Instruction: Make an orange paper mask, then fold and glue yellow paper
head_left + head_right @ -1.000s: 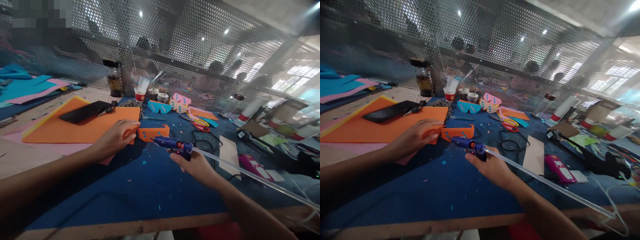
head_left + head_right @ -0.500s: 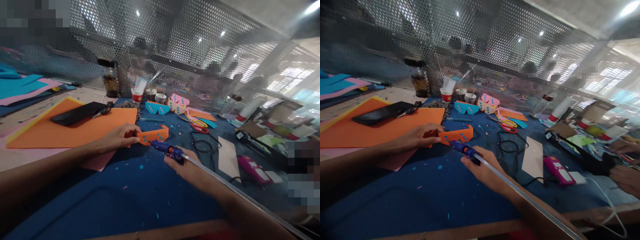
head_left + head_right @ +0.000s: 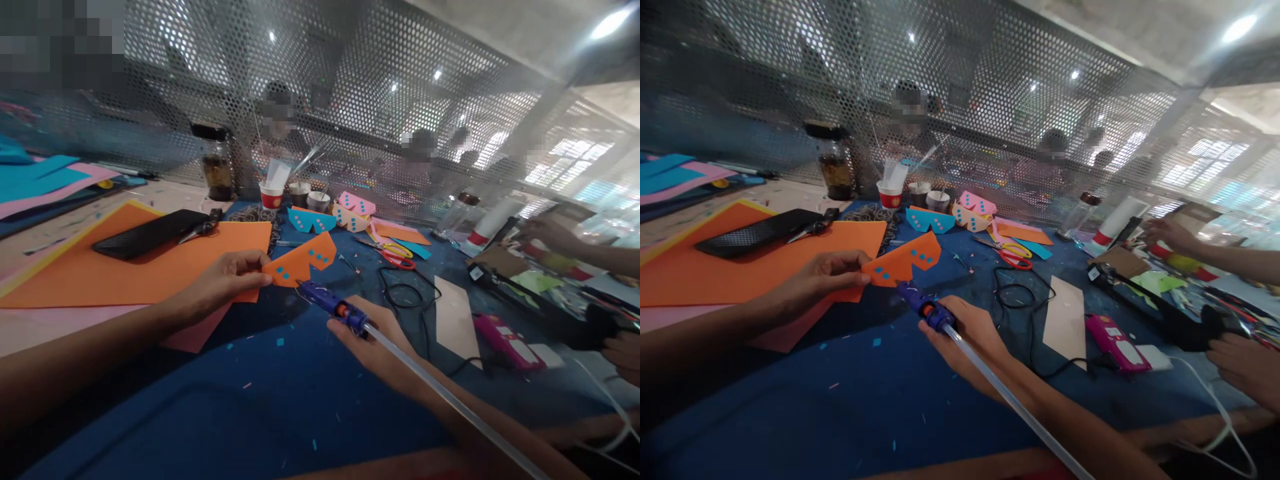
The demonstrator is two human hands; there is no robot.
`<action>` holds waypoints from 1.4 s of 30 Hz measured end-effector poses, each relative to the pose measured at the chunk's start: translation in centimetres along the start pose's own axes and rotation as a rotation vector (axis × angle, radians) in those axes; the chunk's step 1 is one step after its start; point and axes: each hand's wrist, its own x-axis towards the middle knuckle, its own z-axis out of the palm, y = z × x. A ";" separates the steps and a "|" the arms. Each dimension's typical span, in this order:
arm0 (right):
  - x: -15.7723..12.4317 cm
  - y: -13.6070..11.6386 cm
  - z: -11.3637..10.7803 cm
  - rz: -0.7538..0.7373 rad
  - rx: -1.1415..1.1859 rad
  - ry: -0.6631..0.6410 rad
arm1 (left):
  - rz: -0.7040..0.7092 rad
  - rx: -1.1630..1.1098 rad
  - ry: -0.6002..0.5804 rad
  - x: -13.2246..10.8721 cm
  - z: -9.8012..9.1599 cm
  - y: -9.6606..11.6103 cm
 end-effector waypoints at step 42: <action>0.1 0.3 0.2 0.001 0.033 -0.006 | 0.008 -0.073 0.014 -0.4 0.7 0.7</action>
